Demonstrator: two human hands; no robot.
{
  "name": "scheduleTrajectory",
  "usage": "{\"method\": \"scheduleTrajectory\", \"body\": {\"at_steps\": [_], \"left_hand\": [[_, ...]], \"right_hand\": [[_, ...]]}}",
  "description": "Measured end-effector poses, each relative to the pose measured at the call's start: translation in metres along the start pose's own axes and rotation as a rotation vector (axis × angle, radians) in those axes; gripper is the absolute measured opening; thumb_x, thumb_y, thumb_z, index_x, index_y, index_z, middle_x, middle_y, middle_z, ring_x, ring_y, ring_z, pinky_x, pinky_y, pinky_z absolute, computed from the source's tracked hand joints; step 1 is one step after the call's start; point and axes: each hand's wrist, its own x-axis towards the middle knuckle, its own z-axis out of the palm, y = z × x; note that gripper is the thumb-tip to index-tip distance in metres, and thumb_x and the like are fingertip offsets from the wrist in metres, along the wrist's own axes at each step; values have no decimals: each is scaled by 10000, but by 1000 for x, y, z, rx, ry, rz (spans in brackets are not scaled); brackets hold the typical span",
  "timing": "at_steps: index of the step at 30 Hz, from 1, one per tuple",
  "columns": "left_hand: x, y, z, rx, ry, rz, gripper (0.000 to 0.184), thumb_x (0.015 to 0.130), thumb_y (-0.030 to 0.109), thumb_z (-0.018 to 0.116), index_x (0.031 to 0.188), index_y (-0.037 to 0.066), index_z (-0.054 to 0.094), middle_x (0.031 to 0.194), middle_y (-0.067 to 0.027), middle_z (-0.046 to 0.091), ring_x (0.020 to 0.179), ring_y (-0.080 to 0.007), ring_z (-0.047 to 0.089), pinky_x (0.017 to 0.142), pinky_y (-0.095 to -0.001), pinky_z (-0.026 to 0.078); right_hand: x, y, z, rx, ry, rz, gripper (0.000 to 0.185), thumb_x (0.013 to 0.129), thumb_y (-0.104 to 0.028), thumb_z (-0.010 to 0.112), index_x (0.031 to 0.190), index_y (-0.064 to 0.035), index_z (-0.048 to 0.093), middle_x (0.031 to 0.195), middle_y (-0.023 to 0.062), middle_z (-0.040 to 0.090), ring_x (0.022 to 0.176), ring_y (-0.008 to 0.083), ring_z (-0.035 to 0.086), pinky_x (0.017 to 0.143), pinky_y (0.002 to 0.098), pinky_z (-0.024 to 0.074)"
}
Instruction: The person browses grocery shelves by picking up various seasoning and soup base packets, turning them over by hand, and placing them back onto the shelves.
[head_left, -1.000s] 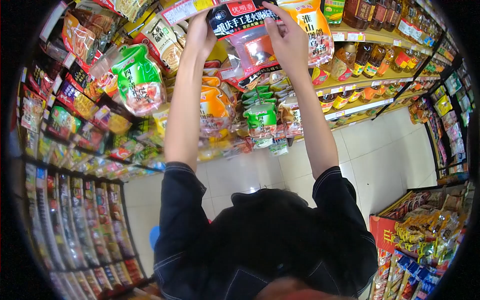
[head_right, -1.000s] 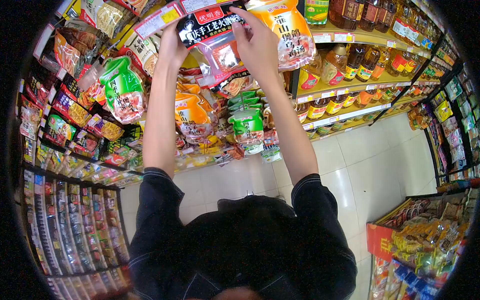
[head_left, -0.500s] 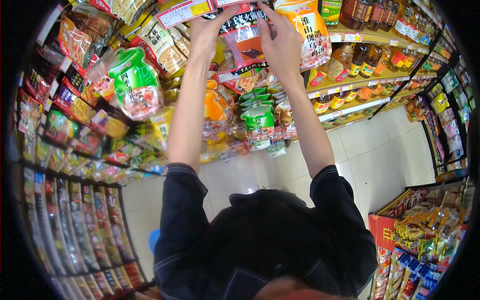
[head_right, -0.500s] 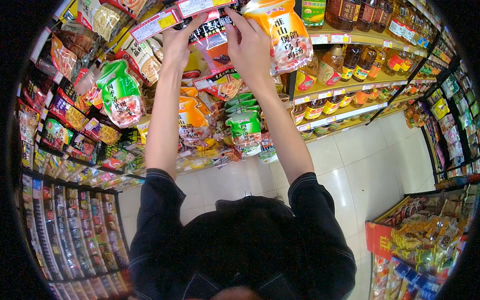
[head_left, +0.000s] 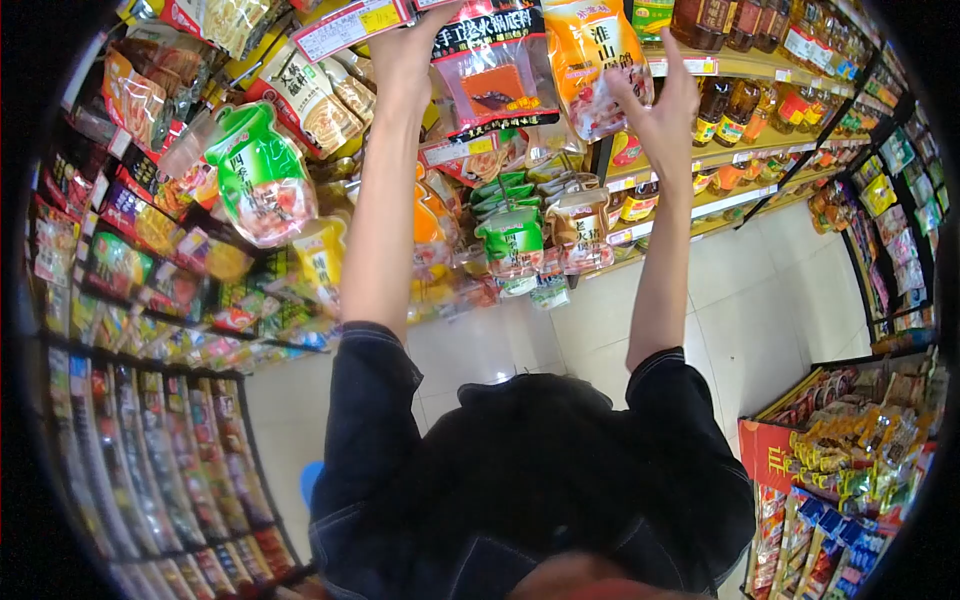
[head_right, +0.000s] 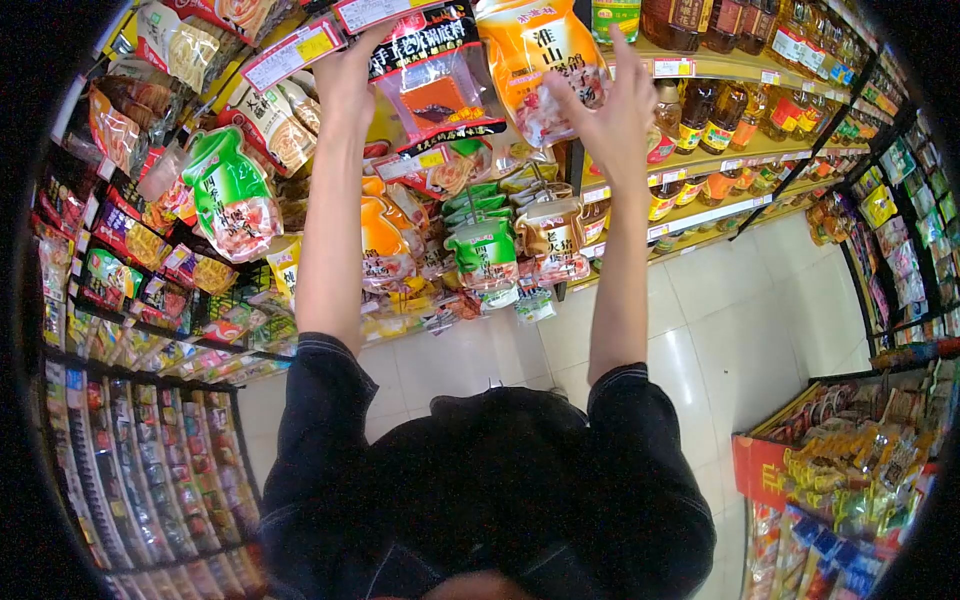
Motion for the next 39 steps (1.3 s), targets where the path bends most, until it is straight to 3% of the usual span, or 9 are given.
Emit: {"method": "scheduleTrajectory", "body": {"at_steps": [2, 3, 4, 19, 24, 31, 37, 38, 39], "left_hand": [[5, -7, -1, -26, -49, -17, 490, 849, 60, 727, 1313, -11, 586, 1290, -166, 634, 1198, -276, 591, 1044, -400, 438], [7, -12, -2, -41, -72, -26, 483, 872, 98, 718, 1326, -1, 583, 1332, -193, 608, 1249, -305, 564, 1078, -436, 415], [12, -17, -3, -157, -59, 37, 384, 834, -31, 762, 1194, 29, 642, 1161, -88, 698, 1034, -189, 682, 897, -337, 567], [18, -20, -6, -107, -46, 139, 399, 865, -53, 733, 1239, 35, 625, 1192, -73, 685, 1081, -183, 660, 963, -337, 532], [23, -26, -17, -34, -96, 121, 406, 848, -26, 764, 1226, 27, 627, 1182, -74, 686, 1068, -177, 653, 970, -335, 516], [25, -35, -20, 409, 32, 455, 392, 828, 108, 831, 1174, 18, 672, 1140, -91, 707, 1051, -212, 647, 955, -369, 483], [12, -34, -18, 1077, 28, 583, 321, 883, 341, 769, 1047, 65, 753, 981, -145, 735, 950, -366, 660, 911, -457, 480], [4, -33, -16, 1270, 53, 818, 317, 909, 267, 707, 1171, 88, 721, 1141, -187, 673, 1062, -375, 605, 952, -476, 448], [-11, -22, -4, 1334, 82, 736, 363, 923, 260, 685, 1236, 78, 673, 1248, -218, 600, 1165, -393, 539, 1016, -509, 394]], "right_hand": [[-1, 25, 10, 196, -290, 120, 1118, 694, -587, 859, 1564, -130, 327, 1306, 230, 551, 1161, 409, 559, 1025, 496, 431], [-2, 25, 11, 216, -280, 119, 1121, 688, -589, 861, 1563, -134, 328, 1302, 229, 551, 1164, 409, 560, 1020, 500, 437], [-5, 23, 14, 236, -274, 120, 1125, 683, -591, 864, 1563, -138, 329, 1297, 228, 550, 1167, 409, 562, 1016, 503, 443], [10, 47, 19, 488, -447, 103, 1130, 688, -605, 864, 1550, -106, 332, 1344, 274, 534, 1286, 380, 517, 1081, 467, 415], [11, 33, 5, 293, -399, 101, 1088, 668, -569, 891, 1515, -106, 390, 1329, 255, 507, 1259, 383, 515, 1065, 455, 433], [6, 26, -9, 344, -332, 126, 964, 700, -489, 882, 1478, -117, 450, 1254, 192, 487, 1187, 328, 520, 1039, 416, 436], [7, 28, -34, 557, -353, 234, 741, 808, -418, 794, 1440, -163, 503, 1222, 155, 487, 1163, 282, 487, 1041, 400, 396], [8, 27, -36, 528, -347, 220, 738, 807, -422, 795, 1435, -161, 507, 1219, 154, 488, 1158, 280, 483, 1044, 401, 390], [9, 25, -38, 499, -340, 205, 736, 805, -425, 795, 1430, -159, 511, 1215, 154, 490, 1154, 279, 479, 1048, 401, 385]]}}
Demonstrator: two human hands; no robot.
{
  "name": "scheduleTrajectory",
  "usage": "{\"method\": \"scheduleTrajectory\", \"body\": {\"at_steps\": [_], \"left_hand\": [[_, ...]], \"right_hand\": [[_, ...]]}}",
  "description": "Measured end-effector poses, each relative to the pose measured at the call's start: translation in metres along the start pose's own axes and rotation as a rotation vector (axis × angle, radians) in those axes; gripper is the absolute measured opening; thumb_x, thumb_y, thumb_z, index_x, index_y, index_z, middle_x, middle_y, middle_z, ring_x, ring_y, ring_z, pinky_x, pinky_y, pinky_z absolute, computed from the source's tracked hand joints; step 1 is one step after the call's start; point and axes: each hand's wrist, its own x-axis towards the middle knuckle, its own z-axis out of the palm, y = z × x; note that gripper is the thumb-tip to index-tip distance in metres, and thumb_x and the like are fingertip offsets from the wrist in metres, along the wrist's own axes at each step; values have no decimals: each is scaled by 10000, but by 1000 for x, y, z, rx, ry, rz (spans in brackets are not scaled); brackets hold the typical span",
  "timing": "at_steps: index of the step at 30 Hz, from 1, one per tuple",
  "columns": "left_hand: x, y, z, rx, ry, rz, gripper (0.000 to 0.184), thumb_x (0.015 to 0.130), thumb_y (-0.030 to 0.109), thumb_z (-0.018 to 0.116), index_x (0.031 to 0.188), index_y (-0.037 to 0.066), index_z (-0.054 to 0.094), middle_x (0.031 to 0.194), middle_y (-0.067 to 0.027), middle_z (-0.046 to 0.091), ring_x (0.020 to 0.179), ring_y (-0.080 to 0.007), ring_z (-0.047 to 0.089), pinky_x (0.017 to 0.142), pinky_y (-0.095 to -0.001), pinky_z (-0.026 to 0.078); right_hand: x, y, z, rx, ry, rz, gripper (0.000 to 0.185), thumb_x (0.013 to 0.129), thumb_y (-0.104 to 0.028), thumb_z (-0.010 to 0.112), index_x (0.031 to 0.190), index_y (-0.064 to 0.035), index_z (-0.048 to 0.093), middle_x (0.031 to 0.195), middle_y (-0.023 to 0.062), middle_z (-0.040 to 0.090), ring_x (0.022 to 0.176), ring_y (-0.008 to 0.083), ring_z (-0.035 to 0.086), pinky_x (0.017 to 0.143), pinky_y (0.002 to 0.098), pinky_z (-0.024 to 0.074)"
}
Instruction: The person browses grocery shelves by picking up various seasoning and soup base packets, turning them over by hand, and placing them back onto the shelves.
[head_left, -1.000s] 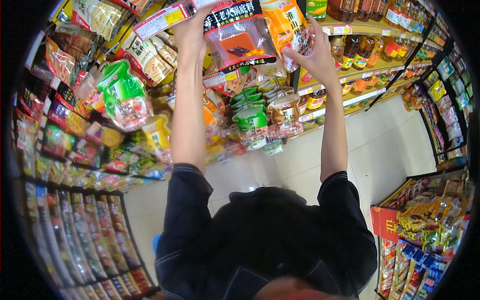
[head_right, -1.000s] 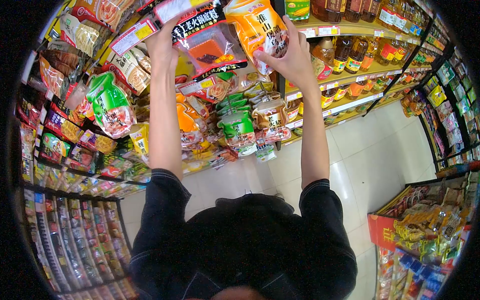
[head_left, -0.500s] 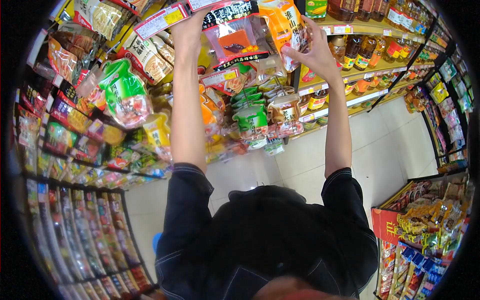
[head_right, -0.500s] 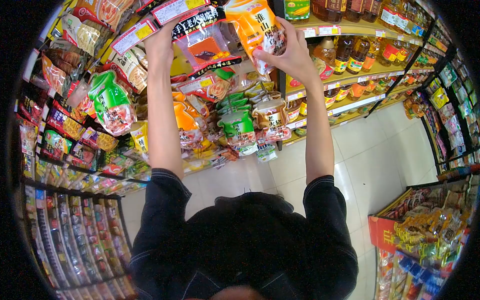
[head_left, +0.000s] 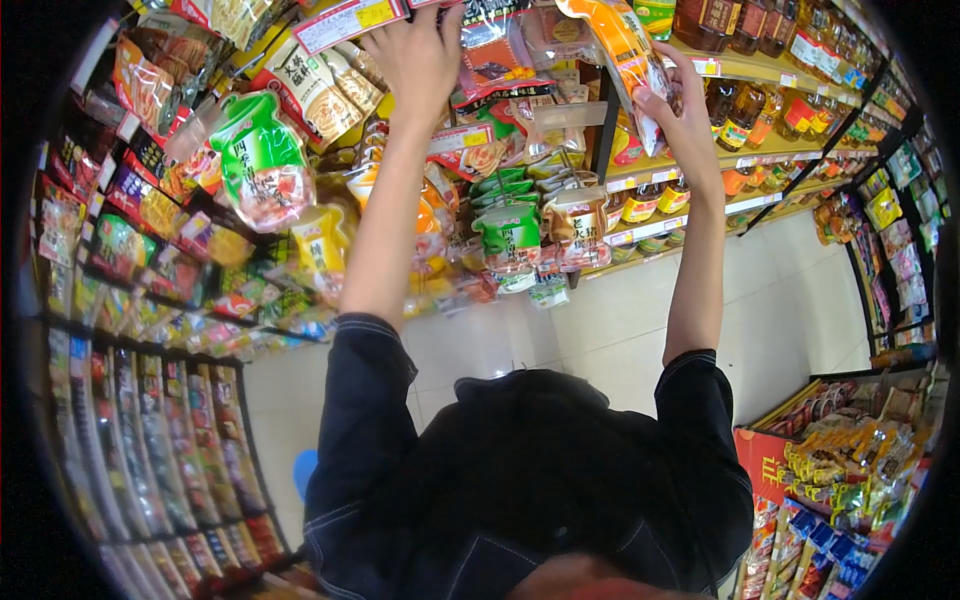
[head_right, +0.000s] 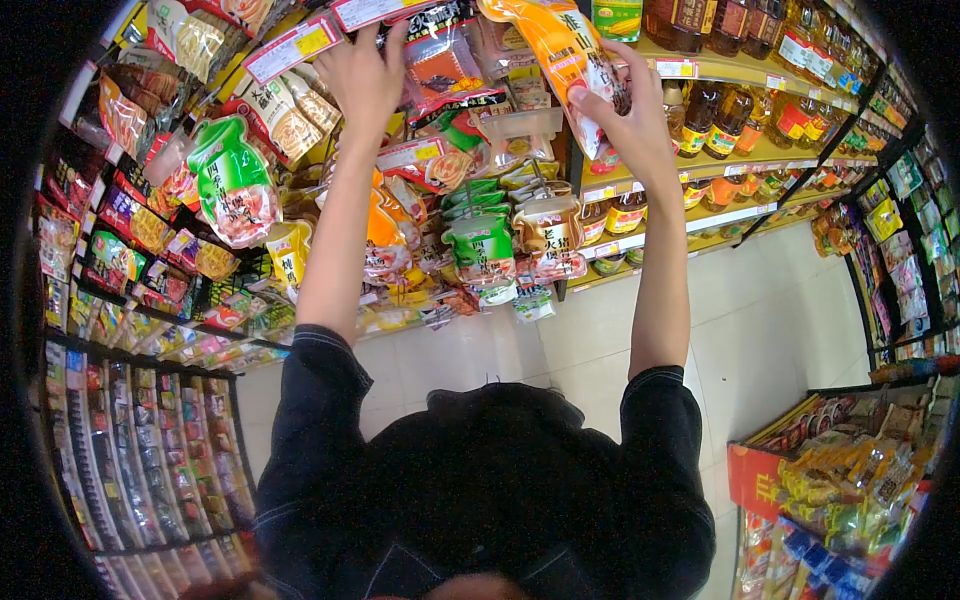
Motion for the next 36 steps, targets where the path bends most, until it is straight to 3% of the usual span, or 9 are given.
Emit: {"method": "scheduleTrajectory", "body": {"at_steps": [3, 8, 12, 13, 18, 22, 23, 28, 36], "left_hand": [[-3, 25, -22, 20, -127, -117, 460, 984, 349, 569, 1377, 108, 582, 1527, -317, 319, 1405, -514, 281, 1145, -660, 187], [-27, 33, -45, -109, -144, -126, 592, 944, 272, 592, 1478, 59, 452, 1558, -304, 277, 1421, -510, 254, 1170, -638, 167], [-91, 46, -82, -317, 78, -119, 412, 884, 163, 674, 1293, 115, 657, 1366, -228, 506, 1232, -385, 480, 1006, -473, 404], [-110, 50, -98, -447, -27, -130, 533, 854, 113, 669, 1380, 113, 579, 1459, -235, 355, 1337, -395, 345, 1057, -463, 362], [-194, 67, -149, -686, -247, -394, 455, 837, 58, 670, 1286, 50, 603, 1334, -198, 454, 1232, -347, 459, 1033, -440, 408], [-218, 54, -164, -783, -300, -526, 349, 840, -4, 647, 1186, 26, 618, 1232, -164, 535, 1134, -317, 532, 947, -383, 476], [-220, 51, -166, -781, -290, -549, 338, 841, -3, 641, 1177, 33, 618, 1200, -159, 549, 1109, -316, 549, 933, -386, 477], [-226, 41, -173, -866, -296, -695, 299, 849, -7, 626, 1144, 37, 621, 1091, -147, 584, 998, -288, 611, 840, -358, 507], [-220, 17, -183, -1524, -390, -1121, 246, 1026, 159, 585, 1209, -3, 613, 1138, -102, 662, 959, -165, 675, 791, -314, 583]], "right_hand": [[1, -6, -4, -86, 30, -39, 726, 797, -428, 804, 1408, -147, 529, 1179, 151, 484, 1123, 285, 475, 1020, 394, 393], [-7, -23, 1, -505, 197, -253, 805, 737, -474, 853, 1403, -145, 542, 1173, 163, 499, 1153, 320, 450, 1016, 454, 378], [-10, -27, 4, -596, 243, -270, 840, 720, -476, 888, 1406, -125, 555, 1165, 175, 493, 1137, 306, 422, 983, 423, 382], [-9, -26, 4, -576, 241, -270, 834, 723, -466, 890, 1408, -126, 555, 1156, 171, 491, 1138, 299, 416, 975, 407, 388], [-8, -23, 7, -448, 202, -188, 756, 791, -425, 849, 1412, -112, 554, 1209, 149, 524, 1149, 273, 465, 993, 375, 393], [-3, -28, 6, 238, 125, 232, 606, 911, -336, 718, 1422, -68, 534, 1238, 115, 604, 1091, 228, 594, 981, 343, 467], [-5, -28, 8, 325, 113, 141, 579, 926, -295, 683, 1427, -53, 523, 1241, 100, 624, 1037, 215, 629, 934, 322, 504], [-24, -39, -2, -308, 75, -15, 636, 876, -325, 766, 1418, -74, 548, 1380, 126, 515, 1261, 249, 487, 1115, 398, 341], [-190, -66, 46, -418, -21, -82, 958, 710, -419, 861, 1467, 9, 458, 1180, 125, 464, 1138, 289, 459, 999, 447, 405]]}}
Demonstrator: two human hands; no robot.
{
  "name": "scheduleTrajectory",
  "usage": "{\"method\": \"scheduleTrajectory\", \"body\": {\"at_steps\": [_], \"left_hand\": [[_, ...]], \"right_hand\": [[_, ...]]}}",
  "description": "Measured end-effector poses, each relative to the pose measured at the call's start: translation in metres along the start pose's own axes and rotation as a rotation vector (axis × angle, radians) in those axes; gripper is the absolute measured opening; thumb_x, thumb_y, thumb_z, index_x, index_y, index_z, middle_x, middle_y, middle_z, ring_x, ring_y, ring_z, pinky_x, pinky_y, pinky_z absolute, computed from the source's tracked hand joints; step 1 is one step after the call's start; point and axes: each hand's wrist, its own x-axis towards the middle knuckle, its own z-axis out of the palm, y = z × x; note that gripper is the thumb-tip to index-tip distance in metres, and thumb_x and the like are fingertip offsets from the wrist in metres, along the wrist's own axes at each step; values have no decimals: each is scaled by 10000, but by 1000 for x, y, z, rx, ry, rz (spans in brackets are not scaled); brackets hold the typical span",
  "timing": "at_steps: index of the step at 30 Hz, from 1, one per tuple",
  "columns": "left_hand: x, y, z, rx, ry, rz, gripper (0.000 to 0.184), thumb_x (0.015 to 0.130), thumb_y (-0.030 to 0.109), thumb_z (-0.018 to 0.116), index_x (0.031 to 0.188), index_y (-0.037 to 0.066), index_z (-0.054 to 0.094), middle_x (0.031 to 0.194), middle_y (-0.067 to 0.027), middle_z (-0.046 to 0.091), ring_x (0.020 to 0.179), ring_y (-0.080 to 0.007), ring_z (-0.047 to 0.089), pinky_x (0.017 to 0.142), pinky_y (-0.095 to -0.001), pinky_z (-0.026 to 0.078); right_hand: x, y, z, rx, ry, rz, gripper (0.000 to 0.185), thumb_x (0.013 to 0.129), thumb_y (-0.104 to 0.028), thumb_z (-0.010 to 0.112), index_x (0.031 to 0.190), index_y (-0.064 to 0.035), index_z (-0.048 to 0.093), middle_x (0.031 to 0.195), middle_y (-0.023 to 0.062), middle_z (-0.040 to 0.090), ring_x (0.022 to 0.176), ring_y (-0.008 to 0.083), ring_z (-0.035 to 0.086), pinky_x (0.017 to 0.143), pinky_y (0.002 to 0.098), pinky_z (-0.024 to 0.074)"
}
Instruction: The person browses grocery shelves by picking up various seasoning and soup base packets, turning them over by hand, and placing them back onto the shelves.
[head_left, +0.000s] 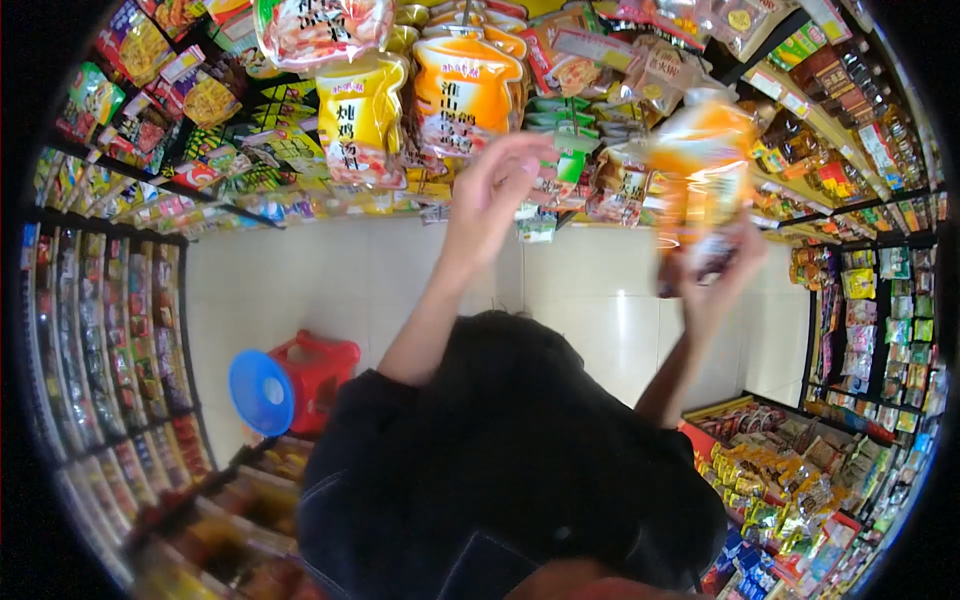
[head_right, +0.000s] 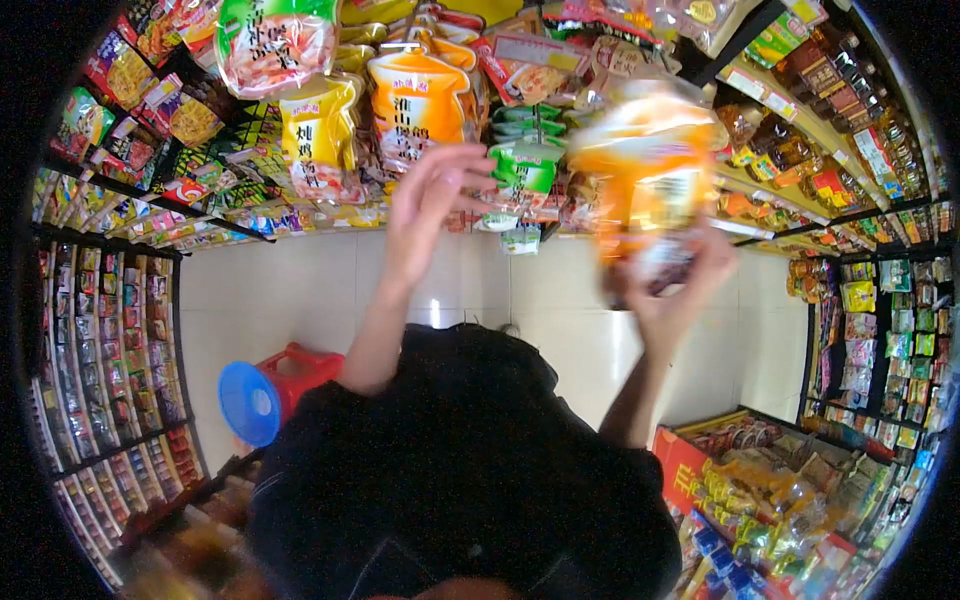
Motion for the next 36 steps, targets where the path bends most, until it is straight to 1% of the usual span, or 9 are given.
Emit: {"method": "scheduleTrajectory", "body": {"at_steps": [3, 10, 11, 14, 15, 19, 22, 31, 36], "left_hand": [[9, 16, -14, 16, -121, -257, 306, 991, 143, 656, 1246, -17, 602, 1154, -102, 673, 947, -131, 677, 778, -279, 582], [34, 10, -55, 392, 303, 248, 370, 968, 142, 704, 1287, 5, 575, 1141, -90, 678, 989, -91, 639, 821, -242, 532], [32, 18, -59, 605, 331, 237, 424, 967, 175, 683, 1347, 33, 561, 1329, -185, 584, 1133, -213, 611, 942, -342, 506], [22, 8, -65, 1418, 395, 561, 497, 940, 202, 669, 1404, 73, 544, 1501, -266, 395, 1326, -382, 460, 1083, -478, 389], [17, 2, -66, 1383, 338, 588, 544, 912, 197, 662, 1431, 96, 534, 1561, -304, 268, 1416, -494, 281, 1154, -566, 249], [-4, -13, -57, 1335, 239, 535, 587, 896, 182, 646, 1461, 108, 509, 1549, -304, 299, 1399, -510, 323, 1140, -603, 284], [-13, -19, -54, 1264, 212, 484, 570, 920, 177, 657, 1458, 71, 504, 1570, -282, 275, 1422, -479, 303, 1146, -573, 258], [-41, -4, -44, 1205, 213, 400, 558, 914, 158, 653, 1448, 81, 511, 1500, -240, 352, 1367, -424, 340, 1140, -545, 244], [-55, 5, -41, 1060, 196, 422, 395, 903, 141, 652, 1286, 56, 606, 1251, -202, 550, 1165, -359, 514, 1028, -489, 378]], "right_hand": [[-39, -41, 62, 72, -104, 57, 953, 623, -455, 939, 1415, -84, 561, 1240, 157, 385, 1158, 298, 428, 996, 430, 401], [-28, -89, 163, -93, -73, -30, 872, 645, -476, 914, 1400, -180, 593, 1172, 188, 417, 1131, 347, 410, 954, 466, 382], [-26, -90, 180, -29, -35, -40, 879, 633, -485, 902, 1409, -215, 590, 1159, 199, 436, 1103, 355, 417, 940, 470, 363], [-21, -96, 211, 4, 41, -59, 856, 640, -463, 878, 1419, -258, 586, 1148, 209, 456, 1070, 364, 422, 929, 479, 338], [-20, -98, 216, -10, 56, -59, 842, 650, -447, 871, 1420, -262, 586, 1150, 208, 457, 1067, 365, 420, 931, 482, 335], [-16, -92, 233, -55, 88, -31, 698, 762, -279, 785, 1430, -264, 580, 1188, 210, 456, 1077, 374, 415, 946, 488, 319], [-14, -89, 233, -95, 44, -18, 689, 777, -296, 791, 1432, -266, 579, 1213, 219, 458, 1087, 380, 415, 957, 489, 306], [-5, -103, 230, -205, 14, 46, 824, 714, -577, 825, 1429, -269, 559, 1239, 234, 453, 1103, 397, 414, 939, 502, 317], [-5, -117, 234, -205, -85, 136, 894, 727, -606, 806, 1483, -258, 480, 1252, 246, 442, 1119, 416, 414, 959, 531, 324]]}}
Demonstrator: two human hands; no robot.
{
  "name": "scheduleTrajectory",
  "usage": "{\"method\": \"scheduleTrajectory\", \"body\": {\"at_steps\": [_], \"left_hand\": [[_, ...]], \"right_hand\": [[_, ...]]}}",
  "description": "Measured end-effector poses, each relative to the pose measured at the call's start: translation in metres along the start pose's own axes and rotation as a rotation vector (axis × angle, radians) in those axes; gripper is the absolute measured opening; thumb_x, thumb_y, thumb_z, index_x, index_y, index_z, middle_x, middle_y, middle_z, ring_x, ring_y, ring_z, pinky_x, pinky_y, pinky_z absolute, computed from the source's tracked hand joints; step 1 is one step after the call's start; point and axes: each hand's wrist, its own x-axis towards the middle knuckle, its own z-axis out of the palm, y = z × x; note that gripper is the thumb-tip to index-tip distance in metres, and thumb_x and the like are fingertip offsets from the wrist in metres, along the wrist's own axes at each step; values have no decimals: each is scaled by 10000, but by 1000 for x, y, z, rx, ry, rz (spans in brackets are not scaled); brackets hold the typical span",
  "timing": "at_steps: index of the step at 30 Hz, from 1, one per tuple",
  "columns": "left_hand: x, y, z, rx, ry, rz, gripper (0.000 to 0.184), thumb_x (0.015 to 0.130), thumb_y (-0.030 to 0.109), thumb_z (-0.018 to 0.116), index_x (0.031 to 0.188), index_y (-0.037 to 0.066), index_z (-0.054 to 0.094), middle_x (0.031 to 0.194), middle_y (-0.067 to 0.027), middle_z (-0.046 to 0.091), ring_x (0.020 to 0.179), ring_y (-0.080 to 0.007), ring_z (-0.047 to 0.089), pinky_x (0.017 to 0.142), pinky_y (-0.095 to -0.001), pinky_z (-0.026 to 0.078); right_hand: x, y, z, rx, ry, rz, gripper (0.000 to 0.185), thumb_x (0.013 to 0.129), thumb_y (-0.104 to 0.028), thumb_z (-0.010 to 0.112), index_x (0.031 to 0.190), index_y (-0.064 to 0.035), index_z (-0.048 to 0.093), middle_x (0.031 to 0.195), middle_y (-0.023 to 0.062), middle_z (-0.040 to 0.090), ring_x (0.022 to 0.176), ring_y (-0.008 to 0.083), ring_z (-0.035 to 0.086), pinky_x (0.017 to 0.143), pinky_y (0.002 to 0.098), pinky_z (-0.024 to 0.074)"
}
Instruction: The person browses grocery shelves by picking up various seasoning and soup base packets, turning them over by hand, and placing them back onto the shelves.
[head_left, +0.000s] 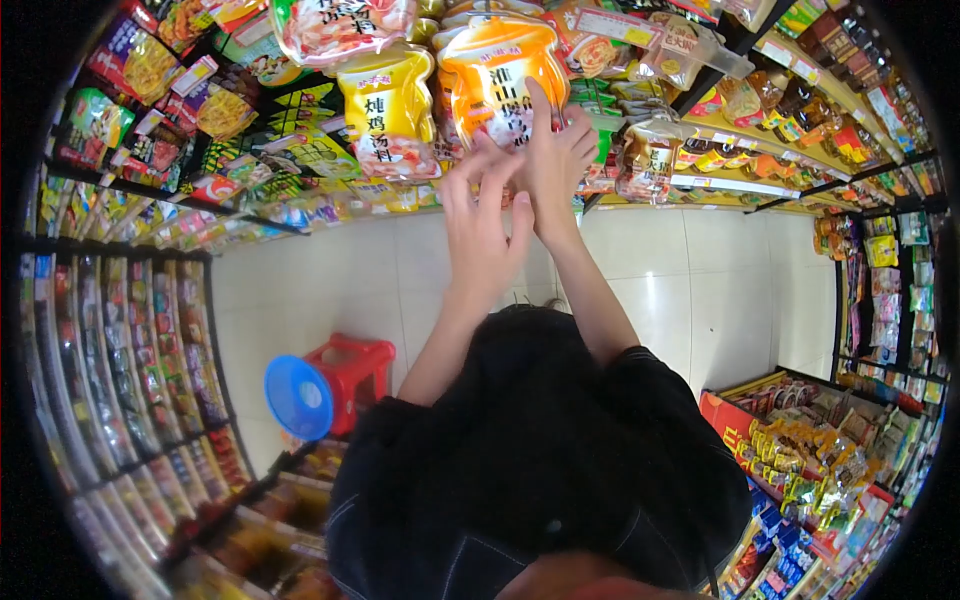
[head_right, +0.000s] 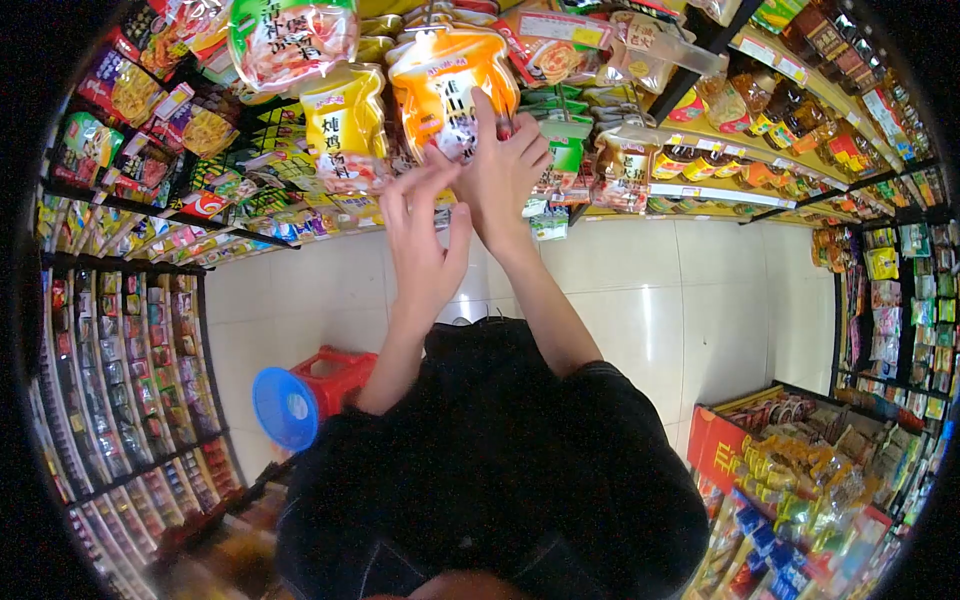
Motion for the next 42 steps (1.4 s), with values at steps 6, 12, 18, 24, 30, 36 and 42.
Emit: {"method": "scheduleTrajectory", "body": {"at_steps": [6, 12, 18, 24, 30, 36, 42], "left_hand": [[19, 72, -83, -1096, -119, 96, 233, 882, 105, 639, 1085, -9, 631, 809, -73, 635, 602, -185, 544, 537, -286, 385], [33, 106, -89, -2004, -656, 236, 196, 896, 119, 623, 1044, -8, 613, 754, -78, 620, 554, -181, 534, 499, -289, 390], [26, 124, -70, -2176, -768, 279, 169, 910, 134, 608, 1004, -7, 595, 699, -83, 606, 506, -178, 524, 462, -293, 396], [25, 124, -69, -2189, -812, 316, 159, 924, 148, 592, 963, -5, 577, 644, -88, 591, 458, -174, 514, 424, -296, 401], [30, 53, -99, -1790, -529, 206, 168, 939, 162, 576, 923, -4, 559, 588, -94, 576, 410, -170, 504, 387, -300, 407], [129, -81, -140, -69, 420, -144, 254, 1018, 275, 596, 1073, 27, 587, 976, -50, 597, 862, -133, 572, 773, -273, 477], [188, -128, -141, -224, 153, -446, 358, 1003, 410, 638, 1065, 60, 598, 855, -11, 599, 762, -79, 542, 681, -234, 416]], "right_hand": [[-10, 5, 3, 1, -26, 0, 876, 829, -572, 732, 1541, -198, 385, 1377, 295, 386, 1204, 459, 399, 1009, 583, 309], [-35, 27, -13, 43, 28, -36, 721, 948, -420, 627, 1547, -125, 356, 1450, 306, 350, 1278, 469, 347, 1078, 602, 240], [-61, 27, -23, 100, 4, -62, 621, 927, -295, 666, 1481, -133, 438, 1357, 187, 435, 1200, 360, 390, 1031, 529, 264], [-73, 3, -23, 211, -75, -78, 588, 917, -219, 693, 1458, -152, 472, 1351, 164, 452, 1223, 343, 394, 1046, 515, 257], [-80, 17, -22, 304, -47, -118, 539, 936, -211, 677, 1426, -100, 481, 1318, 170, 485, 1248, 331, 428, 1063, 504, 269], [-107, 47, -35, 282, -177, -12, 562, 905, -174, 664, 1425, -87, 472, 1306, 175, 488, 1247, 340, 438, 1049, 483, 285], [-125, 66, -45, 307, -214, 80, 589, 866, -131, 678, 1414, -98, 463, 1264, 160, 511, 1216, 338, 461, 1032, 476, 293]]}}
